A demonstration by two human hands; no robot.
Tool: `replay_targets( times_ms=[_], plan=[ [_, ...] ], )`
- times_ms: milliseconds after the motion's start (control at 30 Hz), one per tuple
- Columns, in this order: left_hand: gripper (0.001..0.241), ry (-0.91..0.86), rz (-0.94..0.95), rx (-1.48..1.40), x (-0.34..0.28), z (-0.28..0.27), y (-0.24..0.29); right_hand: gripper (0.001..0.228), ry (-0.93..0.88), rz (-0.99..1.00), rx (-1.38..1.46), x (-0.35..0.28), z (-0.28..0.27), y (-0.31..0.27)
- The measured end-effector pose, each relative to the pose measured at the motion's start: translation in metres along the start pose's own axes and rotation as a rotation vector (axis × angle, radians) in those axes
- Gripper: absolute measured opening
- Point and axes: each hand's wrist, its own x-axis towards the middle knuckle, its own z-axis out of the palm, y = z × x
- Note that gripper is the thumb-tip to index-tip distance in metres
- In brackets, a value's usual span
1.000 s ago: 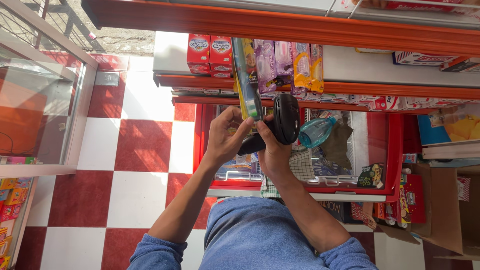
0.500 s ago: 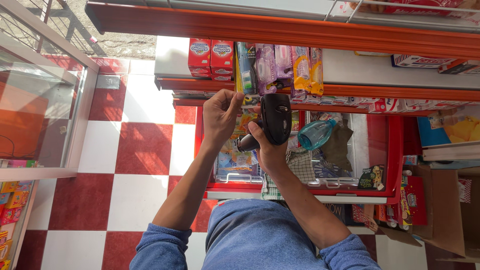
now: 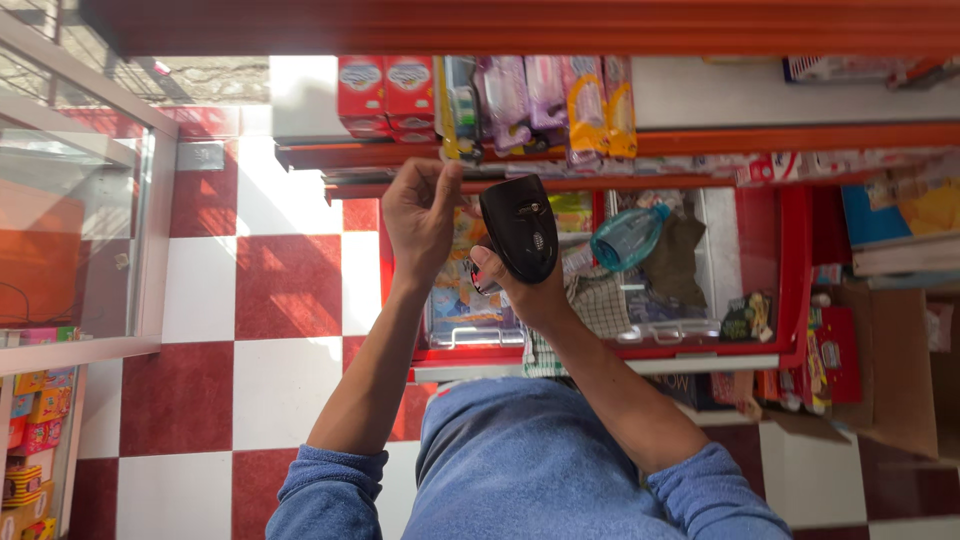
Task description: The person scans several items using a handheld barcode scanner and then places bags of snacks onto a retail shelf.
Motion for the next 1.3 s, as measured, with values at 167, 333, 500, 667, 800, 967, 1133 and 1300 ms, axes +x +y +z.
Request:
replay_targets(
  times_ms=[167, 333, 500, 667, 800, 967, 1133, 1300],
  plan=[
    [0.03, 0.087, 0.168, 0.036, -0.042, -0.004, -0.052, 0.03, 0.062, -0.106, -0.063, -0.039, -0.048, 0.043],
    [0.019, -0.24, -0.159, 0.518, -0.104, 0.025, -0.11, 0.031, 0.385, 0.058, 0.091, -0.075, -0.106, 0.082],
    [0.05, -0.593, 0.171, 0.733, -0.13, 0.049, -0.14, 0.022, 0.623, 0.032, 0.129, -0.099, -0.161, 0.116],
    [0.075, -0.798, 0.043, 0.852, -0.13, 0.062, -0.166, 0.016, 0.673, 0.184, 0.119, -0.114, -0.192, 0.136],
    [0.057, -0.907, 0.023, 0.646, -0.119, 0.068, -0.154, 0.017, 0.739, 0.237, 0.132, -0.123, -0.197, 0.138],
    [0.039, -0.908, -0.156, 0.417, -0.11, 0.092, -0.13, 0.028, 0.71, 0.274, -0.019, -0.127, -0.201, 0.128],
    [0.033, -0.876, -0.28, 0.328, -0.101, 0.131, -0.121, 0.04, 0.6, 0.198, 0.174, -0.136, -0.203, 0.12],
    [0.042, -0.817, 0.079, 0.574, -0.056, 0.16, -0.122, 0.04, 0.726, 0.214, 0.029, -0.137, -0.23, 0.137]
  ],
)
